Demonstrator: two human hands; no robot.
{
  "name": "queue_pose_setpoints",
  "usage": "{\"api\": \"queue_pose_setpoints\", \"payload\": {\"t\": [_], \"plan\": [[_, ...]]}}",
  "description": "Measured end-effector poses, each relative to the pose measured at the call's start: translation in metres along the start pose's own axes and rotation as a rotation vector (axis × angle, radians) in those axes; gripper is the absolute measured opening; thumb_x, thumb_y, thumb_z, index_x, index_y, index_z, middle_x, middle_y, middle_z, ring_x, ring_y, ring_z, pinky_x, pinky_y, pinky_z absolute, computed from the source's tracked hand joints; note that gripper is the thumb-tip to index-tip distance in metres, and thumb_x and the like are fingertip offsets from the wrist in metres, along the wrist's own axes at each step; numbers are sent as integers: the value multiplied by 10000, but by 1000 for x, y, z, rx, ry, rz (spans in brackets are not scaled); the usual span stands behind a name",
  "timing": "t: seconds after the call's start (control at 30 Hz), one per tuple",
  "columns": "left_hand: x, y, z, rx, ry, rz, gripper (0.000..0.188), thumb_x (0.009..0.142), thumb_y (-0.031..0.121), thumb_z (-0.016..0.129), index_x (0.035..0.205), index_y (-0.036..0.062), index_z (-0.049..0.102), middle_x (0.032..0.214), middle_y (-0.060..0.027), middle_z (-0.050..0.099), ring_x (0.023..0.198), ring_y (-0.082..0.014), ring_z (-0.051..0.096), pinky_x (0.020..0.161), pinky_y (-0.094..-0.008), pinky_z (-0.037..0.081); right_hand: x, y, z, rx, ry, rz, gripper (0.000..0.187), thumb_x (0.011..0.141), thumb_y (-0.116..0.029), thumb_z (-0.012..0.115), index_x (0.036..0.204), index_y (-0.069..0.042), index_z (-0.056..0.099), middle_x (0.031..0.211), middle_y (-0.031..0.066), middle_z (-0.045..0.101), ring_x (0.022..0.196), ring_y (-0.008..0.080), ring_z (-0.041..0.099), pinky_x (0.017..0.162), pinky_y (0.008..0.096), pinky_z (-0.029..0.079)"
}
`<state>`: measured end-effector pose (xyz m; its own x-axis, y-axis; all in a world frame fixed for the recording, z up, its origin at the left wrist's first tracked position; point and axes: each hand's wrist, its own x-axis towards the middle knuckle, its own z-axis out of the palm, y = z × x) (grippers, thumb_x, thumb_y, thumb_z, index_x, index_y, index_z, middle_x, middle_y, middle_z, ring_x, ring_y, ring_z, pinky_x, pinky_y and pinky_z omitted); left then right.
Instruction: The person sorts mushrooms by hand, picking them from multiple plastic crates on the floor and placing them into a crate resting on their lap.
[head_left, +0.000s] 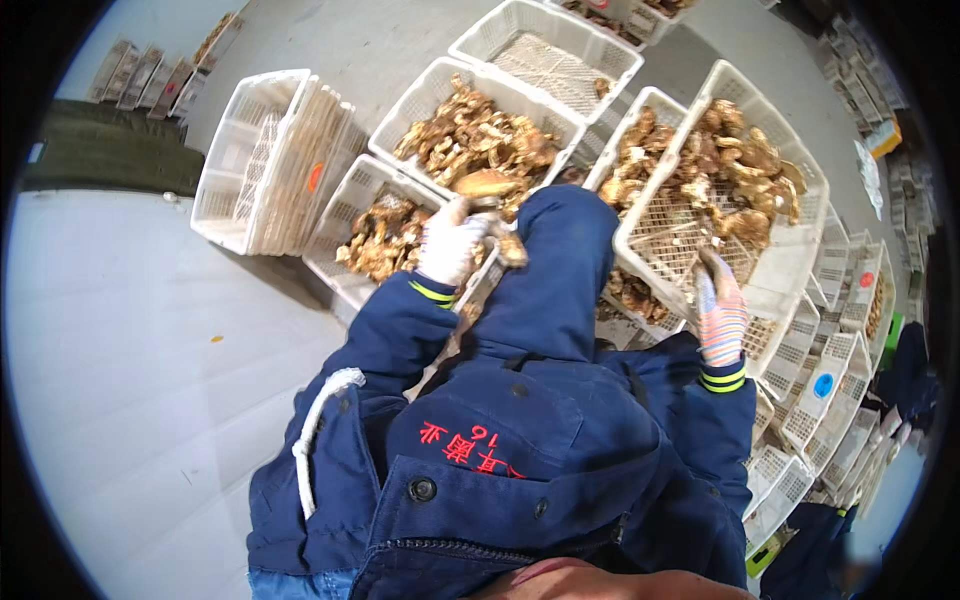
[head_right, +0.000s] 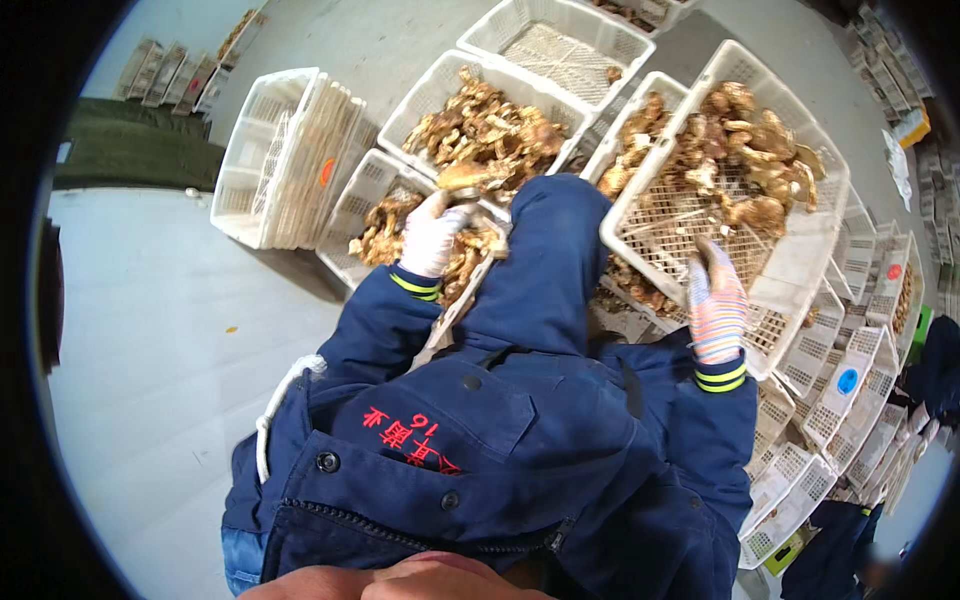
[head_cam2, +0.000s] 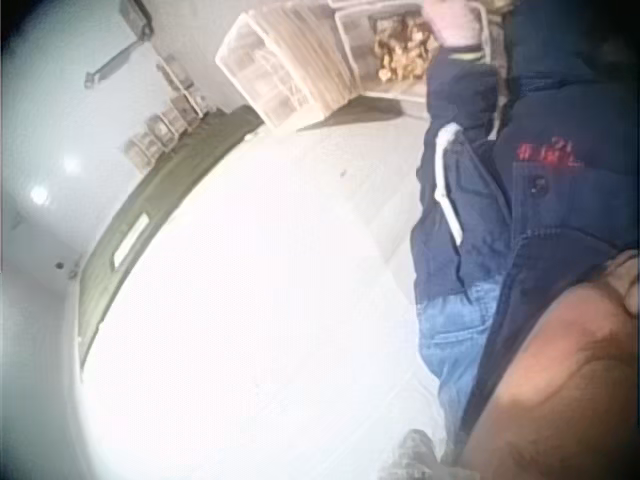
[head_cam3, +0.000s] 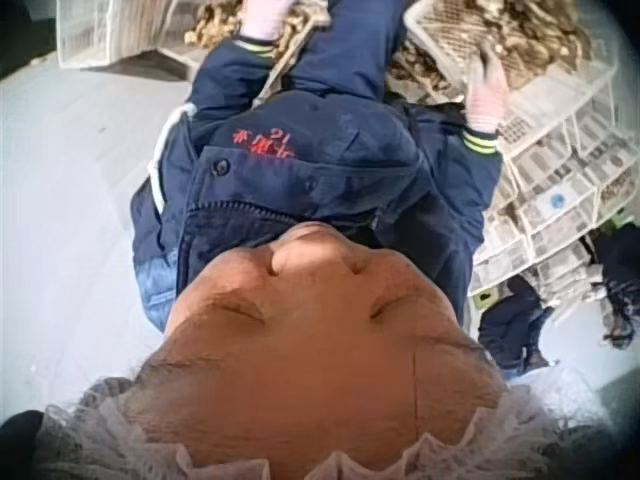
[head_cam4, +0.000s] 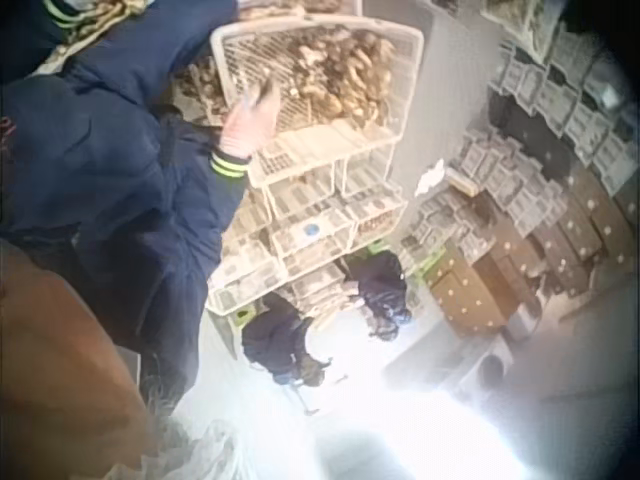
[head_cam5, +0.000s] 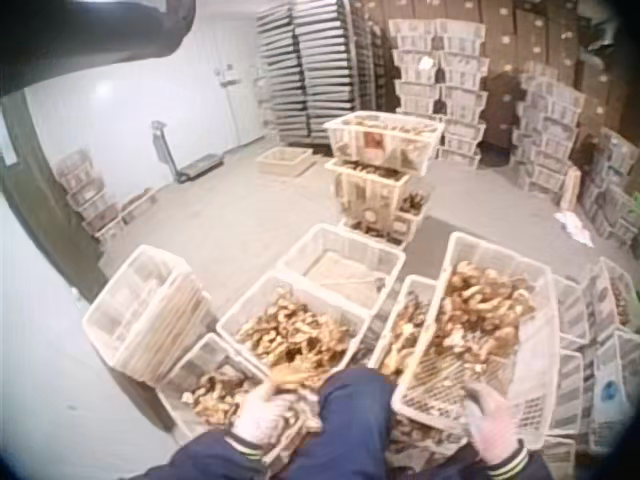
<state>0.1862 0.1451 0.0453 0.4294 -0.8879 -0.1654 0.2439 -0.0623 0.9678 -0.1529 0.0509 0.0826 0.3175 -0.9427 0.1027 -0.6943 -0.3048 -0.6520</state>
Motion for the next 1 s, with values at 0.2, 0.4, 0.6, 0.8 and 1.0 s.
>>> {"api": "queue_pose_setpoints", "payload": {"t": [0.2,0.4,0.6,0.8,1.0], "plan": [[-78,-99,-186,-34,769,-557,291,791,244,678,986,43,599,863,-82,619,672,-208,596,542,-320,483,-4,24,32,-156,-120,158,264,930,-151,426,1118,-42,576,1011,148,629,904,254,614,811,331,467],[-61,-129,-253,5,1020,-489,264,763,187,707,867,-24,587,747,-129,613,593,-253,595,459,-380,475,-1,35,35,-58,-163,240,285,938,-160,420,1146,-27,561,1000,119,628,893,195,615,792,297,469],[-17,-106,-266,-100,1064,-468,303,761,147,713,1010,30,586,851,-72,604,721,-210,587,609,-356,507,-2,37,40,21,-132,246,291,948,-172,413,1166,-32,544,1026,106,620,915,188,609,798,295,472],[-14,-128,-254,-445,357,-64,376,780,118,689,1125,81,546,987,-49,619,934,-221,600,838,-427,504,-4,36,36,-42,-153,237,289,952,-161,395,1165,-32,542,1061,111,612,928,196,610,822,309,472],[16,-66,-156,-191,-9,108,512,799,132,672,1243,-2,455,1154,-126,574,1018,-235,586,897,-354,471,5,-34,49,28,147,-81,303,898,-24,451,1191,22,513,1146,162,578,1057,244,557,931,331,421]]}}
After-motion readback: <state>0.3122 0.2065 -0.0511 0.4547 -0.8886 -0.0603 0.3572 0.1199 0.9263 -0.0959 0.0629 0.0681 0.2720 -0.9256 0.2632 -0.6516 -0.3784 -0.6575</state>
